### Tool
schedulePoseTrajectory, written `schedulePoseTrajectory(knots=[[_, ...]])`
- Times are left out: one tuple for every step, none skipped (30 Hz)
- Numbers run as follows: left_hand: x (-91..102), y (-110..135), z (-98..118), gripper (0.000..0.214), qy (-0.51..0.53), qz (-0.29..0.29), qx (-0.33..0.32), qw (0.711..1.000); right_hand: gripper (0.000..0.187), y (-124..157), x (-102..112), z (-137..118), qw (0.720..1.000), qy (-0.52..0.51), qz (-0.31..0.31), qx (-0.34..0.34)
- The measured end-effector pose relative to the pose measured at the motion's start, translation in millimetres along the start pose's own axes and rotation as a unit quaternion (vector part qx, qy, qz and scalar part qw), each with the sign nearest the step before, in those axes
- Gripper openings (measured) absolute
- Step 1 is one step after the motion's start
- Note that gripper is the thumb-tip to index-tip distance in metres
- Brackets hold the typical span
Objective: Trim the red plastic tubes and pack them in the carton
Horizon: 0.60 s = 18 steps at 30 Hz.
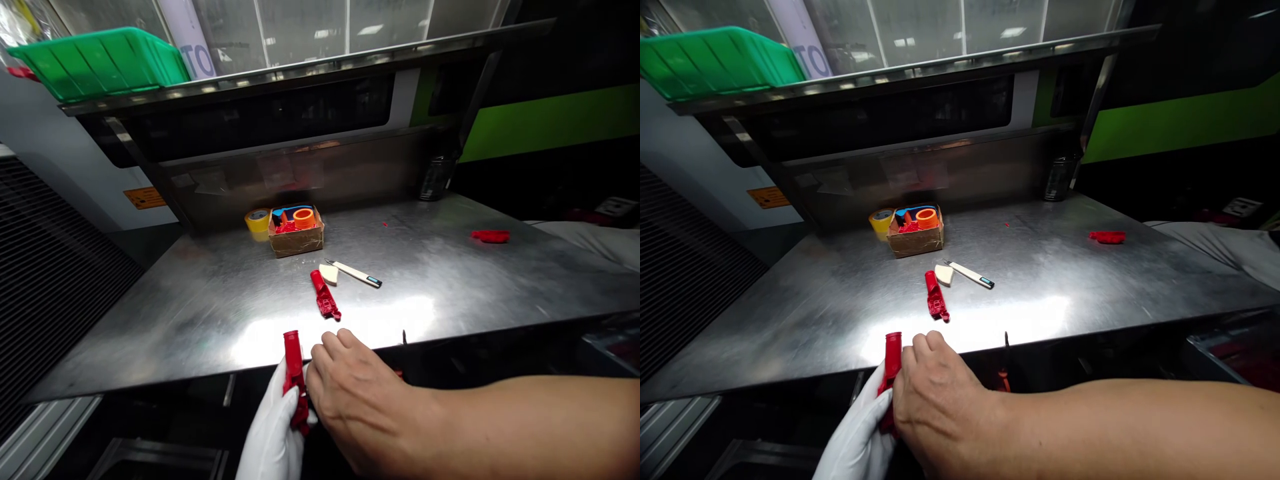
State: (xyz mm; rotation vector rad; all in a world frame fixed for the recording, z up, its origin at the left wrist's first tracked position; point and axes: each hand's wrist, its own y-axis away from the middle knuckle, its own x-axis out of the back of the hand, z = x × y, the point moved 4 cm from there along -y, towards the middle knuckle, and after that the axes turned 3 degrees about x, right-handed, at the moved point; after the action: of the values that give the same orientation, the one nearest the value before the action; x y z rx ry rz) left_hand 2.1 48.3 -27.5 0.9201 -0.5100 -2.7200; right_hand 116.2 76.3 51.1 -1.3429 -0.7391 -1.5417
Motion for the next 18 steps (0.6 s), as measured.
schedulePoseTrajectory(knots=[[-0.5,0,1,0.031,-0.007,0.004,0.000,1.000,0.028,0,-1,-1,1.000,0.002,-0.001,0.004],[-0.9,0,3,0.032,-0.017,0.011,0.002,1.000,0.026,0,-2,-2,1.000,0.003,-0.001,0.006],[-1.3,0,5,0.034,-0.027,0.022,0.003,0.999,0.022,0,-4,-2,1.000,0.005,0.002,0.006],[-1.7,1,8,0.037,-0.038,0.035,0.001,0.999,0.017,0,-6,-3,1.000,0.006,0.009,0.005],[-2.2,2,10,0.040,-0.050,0.047,-0.003,0.998,0.012,0,-7,-3,1.000,0.009,0.022,0.004],[-2.9,3,13,0.043,-0.061,0.058,-0.007,0.996,0.007,0,-8,-3,0.999,0.011,0.037,0.006],[-3.8,4,15,0.045,-0.070,0.066,-0.011,0.995,0.005,-1,-9,-4,0.999,0.012,0.049,0.011],[-4.8,4,17,0.046,-0.077,0.072,-0.015,0.994,0.006,-1,-10,-4,0.998,0.013,0.058,0.016],[-5.7,5,18,0.047,-0.083,0.075,-0.016,0.994,0.006,-2,-10,-4,0.998,0.015,0.064,0.021],[-6.4,5,19,0.047,-0.086,0.077,-0.016,0.993,0.007,-3,-10,-3,0.997,0.017,0.067,0.023],[-6.9,4,19,0.047,-0.086,0.079,-0.018,0.993,0.007,-4,-10,-3,0.997,0.019,0.066,0.022],[-7.0,4,20,0.047,-0.083,0.081,-0.024,0.993,0.008,-5,-9,-2,0.998,0.022,0.064,0.016],[-7.0,3,21,0.046,-0.082,0.081,-0.029,0.993,0.008,-6,-8,0,0.998,0.026,0.063,0.005],[-6.7,3,22,0.046,-0.083,0.082,-0.033,0.993,0.008,-6,-7,1,0.998,0.030,0.063,-0.007],[-6.2,2,23,0.045,-0.085,0.083,-0.038,0.992,0.007,-7,-5,3,0.997,0.033,0.063,-0.019],[-5.7,2,23,0.043,-0.086,0.083,-0.042,0.992,0.008,-7,-3,3,0.997,0.034,0.063,-0.029],[-5.3,1,24,0.041,-0.085,0.081,-0.047,0.992,0.009,-7,-1,4,0.997,0.032,0.062,-0.033],[-5.0,1,25,0.038,-0.081,0.079,-0.055,0.992,0.011,-7,1,4,0.997,0.028,0.059,-0.035]])
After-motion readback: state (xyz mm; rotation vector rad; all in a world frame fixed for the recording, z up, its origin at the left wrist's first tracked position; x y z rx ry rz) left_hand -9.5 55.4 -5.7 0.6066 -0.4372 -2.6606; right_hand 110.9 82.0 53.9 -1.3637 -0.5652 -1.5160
